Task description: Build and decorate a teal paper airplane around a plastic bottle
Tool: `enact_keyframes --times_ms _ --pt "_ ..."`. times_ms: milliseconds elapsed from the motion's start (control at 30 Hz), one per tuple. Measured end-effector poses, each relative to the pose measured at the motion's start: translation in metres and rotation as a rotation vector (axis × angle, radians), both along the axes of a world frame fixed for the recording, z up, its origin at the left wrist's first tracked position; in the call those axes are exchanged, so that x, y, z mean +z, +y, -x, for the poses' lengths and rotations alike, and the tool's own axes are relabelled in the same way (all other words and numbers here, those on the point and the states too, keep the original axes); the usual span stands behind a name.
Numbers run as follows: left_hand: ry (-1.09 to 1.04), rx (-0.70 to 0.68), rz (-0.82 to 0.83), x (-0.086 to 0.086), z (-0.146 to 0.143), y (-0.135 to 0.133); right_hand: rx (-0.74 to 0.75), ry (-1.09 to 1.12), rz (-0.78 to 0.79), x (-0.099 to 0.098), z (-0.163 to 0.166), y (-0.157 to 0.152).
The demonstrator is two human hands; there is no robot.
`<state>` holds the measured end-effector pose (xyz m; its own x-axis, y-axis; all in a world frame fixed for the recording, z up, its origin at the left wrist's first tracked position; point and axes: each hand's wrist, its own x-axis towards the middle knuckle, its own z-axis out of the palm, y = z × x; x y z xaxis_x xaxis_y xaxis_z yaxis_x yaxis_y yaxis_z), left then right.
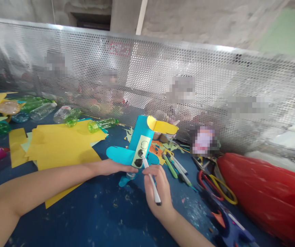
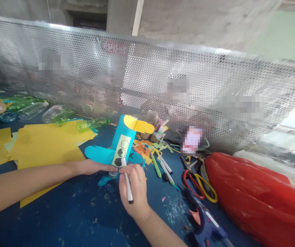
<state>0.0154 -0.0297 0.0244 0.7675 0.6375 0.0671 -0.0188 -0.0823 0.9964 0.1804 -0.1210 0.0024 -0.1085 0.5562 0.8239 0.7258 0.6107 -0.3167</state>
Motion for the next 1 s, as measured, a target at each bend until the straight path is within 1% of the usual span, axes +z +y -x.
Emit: enact_keyframes --times_ms 200,267,400,467,600,733,1000 --pt "-0.035 -0.040 0.015 -0.014 -0.002 0.007 0.001 0.005 0.006 -0.002 -0.001 0.001" --pt "-0.039 -0.041 0.018 -0.013 -0.002 0.007 0.012 0.001 0.013 -0.001 -0.001 0.001" --pt "-0.044 -0.052 0.015 -0.002 0.000 0.002 0.018 -0.012 0.010 0.000 -0.001 0.000" --pt "-0.025 -0.035 0.027 0.002 0.000 0.000 0.011 -0.015 0.008 0.000 0.000 0.000" --pt "0.004 -0.015 0.033 -0.001 0.000 0.000 -0.017 -0.005 0.003 0.000 0.000 0.001" --pt "0.017 -0.005 0.037 -0.005 -0.001 0.002 -0.010 -0.002 -0.001 0.000 0.000 0.000" --pt "-0.003 -0.029 0.017 0.001 0.000 0.000 0.001 -0.013 -0.004 0.002 0.000 0.000"
